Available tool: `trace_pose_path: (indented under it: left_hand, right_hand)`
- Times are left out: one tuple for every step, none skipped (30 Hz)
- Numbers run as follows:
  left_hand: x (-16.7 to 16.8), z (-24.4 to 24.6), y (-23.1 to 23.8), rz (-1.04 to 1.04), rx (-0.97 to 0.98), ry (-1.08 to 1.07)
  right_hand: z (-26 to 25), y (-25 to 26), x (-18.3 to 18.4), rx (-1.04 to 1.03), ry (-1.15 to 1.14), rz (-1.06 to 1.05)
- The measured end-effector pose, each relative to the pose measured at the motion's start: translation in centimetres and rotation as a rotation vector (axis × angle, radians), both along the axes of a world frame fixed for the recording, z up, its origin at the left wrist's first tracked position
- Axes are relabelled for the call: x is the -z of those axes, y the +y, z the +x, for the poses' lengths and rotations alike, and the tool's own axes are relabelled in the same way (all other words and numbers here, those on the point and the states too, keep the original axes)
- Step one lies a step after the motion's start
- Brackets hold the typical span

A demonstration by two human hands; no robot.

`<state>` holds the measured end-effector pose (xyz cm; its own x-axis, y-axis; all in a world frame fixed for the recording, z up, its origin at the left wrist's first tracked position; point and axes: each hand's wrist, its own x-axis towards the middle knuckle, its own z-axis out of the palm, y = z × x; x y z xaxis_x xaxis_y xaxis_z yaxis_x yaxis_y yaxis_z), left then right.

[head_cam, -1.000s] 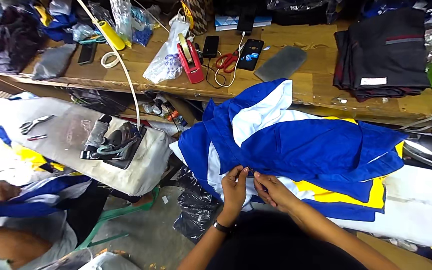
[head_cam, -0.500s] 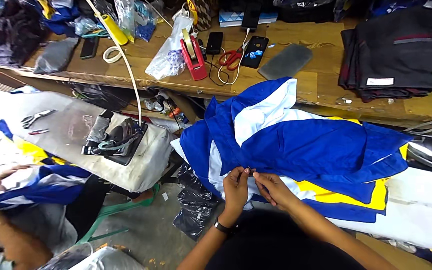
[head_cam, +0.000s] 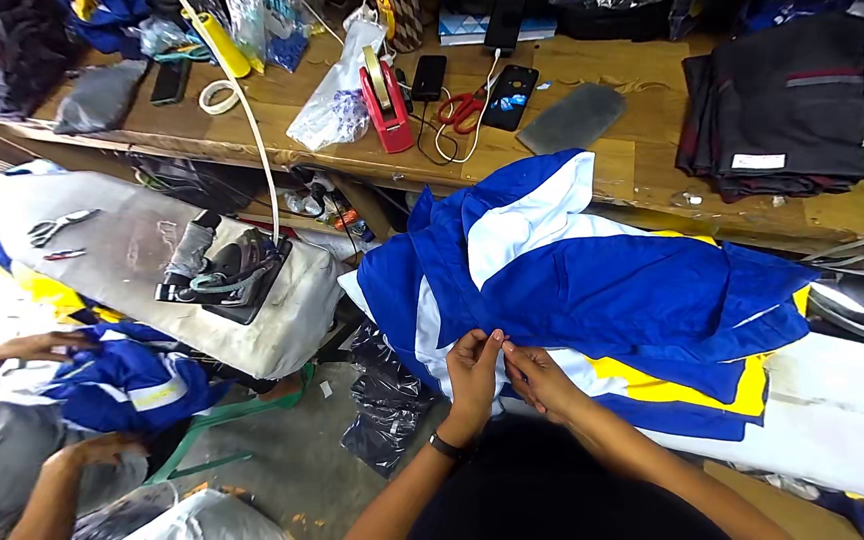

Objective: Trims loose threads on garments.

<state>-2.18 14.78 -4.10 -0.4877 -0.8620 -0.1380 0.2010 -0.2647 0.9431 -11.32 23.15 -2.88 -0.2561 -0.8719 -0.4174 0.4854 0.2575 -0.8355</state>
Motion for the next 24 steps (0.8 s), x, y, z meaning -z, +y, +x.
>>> trace_pose_path:
  left_hand:
    - [0.0,0.0,-0.1,-0.011,0.002,0.003]
    - [0.0,0.1,-0.1,-0.024,0.008,0.006]
    - [0.2,0.2,-0.2,-0.048,0.02,0.009]
    - [0.5,0.4,-0.3,-0.086,0.032,0.013]
    - [0.8,0.5,-0.4,-0.132,0.04,0.008]
    - [1.0,0.7,-0.6,-0.179,0.041,-0.009]
    - [1.2,0.8,-0.7,-0.227,0.035,-0.035]
    - [1.4,0.9,-0.9,-0.27,0.031,-0.064]
    - [1.4,1.0,-1.1,-0.305,0.033,-0.091]
    - [1.5,1.1,-1.2,-0.333,0.04,-0.118]
    - [1.4,1.2,-1.3,-0.352,0.051,-0.14]
    - [1.3,1.3,-1.3,-0.361,0.064,-0.153]
    - [1.2,1.3,-1.3,-0.364,0.075,-0.158]
    - [1.2,1.3,-1.3,-0.364,0.081,-0.154]
    - [1.2,1.3,-1.3,-0.364,0.082,-0.149]
    - [1.2,1.3,-1.3,-0.359,0.082,-0.139]
    - [1.3,1.3,-1.2,-0.344,0.084,-0.127]
    - [1.3,1.4,-1.2,-0.314,0.088,-0.113]
    - [1.2,1.3,-1.0,-0.265,0.088,-0.097]
    - [1.0,1.2,-0.9,-0.199,0.081,-0.079]
    - [0.9,1.0,-0.7,-0.128,0.065,-0.058]
    - [0.7,0.8,-0.5,-0.063,0.049,-0.04]
    - [0.5,0.6,-0.4,-0.009,0.036,-0.027]
    - [0.4,0.4,-0.4,0.027,0.027,-0.015]
  right_hand:
    - [0.0,0.0,0.0,0.009,0.003,-0.003]
    - [0.0,0.0,-0.1,0.013,0.006,0.003]
    - [-0.2,0.1,-0.2,0.006,0.01,0.012]
    - [-0.5,0.1,-0.3,-0.014,0.015,0.018]
    - [-0.7,0.1,-0.4,-0.032,0.018,0.02]
    - [-0.8,0.1,-0.4,-0.046,0.017,0.018]
    - [-0.8,0.2,-0.4,-0.06,0.018,0.013]
    - [-0.9,0.2,-0.5,-0.071,0.017,0.011]
    - [-0.9,0.2,-0.5,-0.077,0.014,0.015]
    - [-0.8,0.2,-0.6,-0.077,0.01,0.02]
    - [-0.8,0.1,-0.6,-0.069,0.004,0.019]
    - [-0.7,0.1,-0.6,-0.056,-0.003,0.016]
    - [-0.7,0.0,-0.7,-0.043,-0.009,0.013]
    - [-0.7,-0.1,-0.7,-0.036,-0.011,0.015]
    - [-0.7,-0.3,-0.8,-0.032,-0.011,0.022]
    - [-0.7,-0.4,-0.8,-0.026,-0.014,0.032]
    - [-0.6,-0.5,-0.7,-0.021,-0.02,0.04]
    - [-0.5,-0.5,-0.6,-0.012,-0.024,0.044]
    - [-0.3,-0.5,-0.5,-0.002,-0.023,0.044]
    - [-0.1,-0.5,-0.4,0.005,-0.022,0.04]
    - [0.1,-0.5,-0.4,0.011,-0.022,0.035]
    - [0.3,-0.4,-0.4,0.017,-0.023,0.033]
    - [0.4,-0.4,-0.4,0.021,-0.027,0.034]
    - [0.4,-0.4,-0.5,0.024,-0.031,0.033]
